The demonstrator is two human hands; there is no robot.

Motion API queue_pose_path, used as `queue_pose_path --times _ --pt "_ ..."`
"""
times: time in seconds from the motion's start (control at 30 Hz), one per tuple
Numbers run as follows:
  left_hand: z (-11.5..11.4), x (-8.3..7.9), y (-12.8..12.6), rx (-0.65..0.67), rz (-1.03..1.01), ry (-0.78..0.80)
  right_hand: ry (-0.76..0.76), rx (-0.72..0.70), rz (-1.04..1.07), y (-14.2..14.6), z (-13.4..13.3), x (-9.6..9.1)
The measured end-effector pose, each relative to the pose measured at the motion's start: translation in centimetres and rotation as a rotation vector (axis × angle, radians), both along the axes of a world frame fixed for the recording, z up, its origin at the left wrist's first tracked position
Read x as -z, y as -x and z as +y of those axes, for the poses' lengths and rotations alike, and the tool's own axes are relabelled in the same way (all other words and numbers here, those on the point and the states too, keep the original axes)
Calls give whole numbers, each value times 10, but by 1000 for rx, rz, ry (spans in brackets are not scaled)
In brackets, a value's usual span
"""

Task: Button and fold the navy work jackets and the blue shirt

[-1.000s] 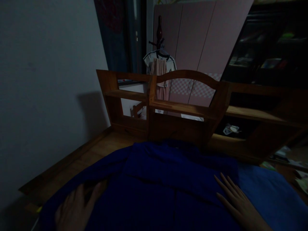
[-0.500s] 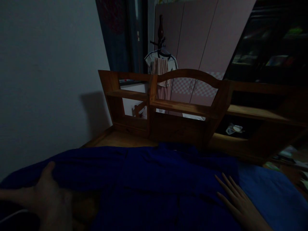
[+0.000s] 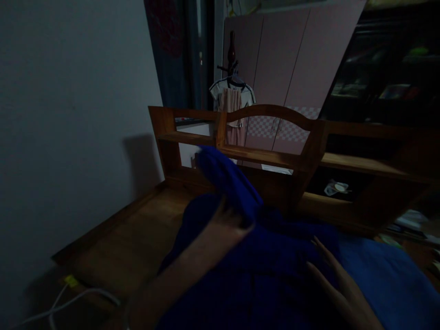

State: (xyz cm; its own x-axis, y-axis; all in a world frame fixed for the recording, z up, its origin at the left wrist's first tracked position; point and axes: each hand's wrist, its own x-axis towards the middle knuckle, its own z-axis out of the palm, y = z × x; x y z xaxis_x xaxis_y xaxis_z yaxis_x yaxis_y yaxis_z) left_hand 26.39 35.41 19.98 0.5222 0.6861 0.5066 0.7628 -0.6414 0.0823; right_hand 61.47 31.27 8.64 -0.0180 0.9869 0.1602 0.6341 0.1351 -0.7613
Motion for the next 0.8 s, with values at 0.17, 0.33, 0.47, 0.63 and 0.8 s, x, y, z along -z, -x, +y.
queue_pose_path --times 0.17,0.33,0.47,0.63,0.8 --pt "-17 84 -49 354 271 -35 307 -80 752 4 -1 3" --pt "-32 103 -14 238 279 -106 386 67 918 -18 11 16" --pt "-42 104 20 -105 273 -34 299 254 771 -14 35 0" --pt "-54 119 70 -336 184 199 271 403 407 -3 69 -9" --pt "-54 137 124 -507 101 316 185 323 414 16 84 -12"
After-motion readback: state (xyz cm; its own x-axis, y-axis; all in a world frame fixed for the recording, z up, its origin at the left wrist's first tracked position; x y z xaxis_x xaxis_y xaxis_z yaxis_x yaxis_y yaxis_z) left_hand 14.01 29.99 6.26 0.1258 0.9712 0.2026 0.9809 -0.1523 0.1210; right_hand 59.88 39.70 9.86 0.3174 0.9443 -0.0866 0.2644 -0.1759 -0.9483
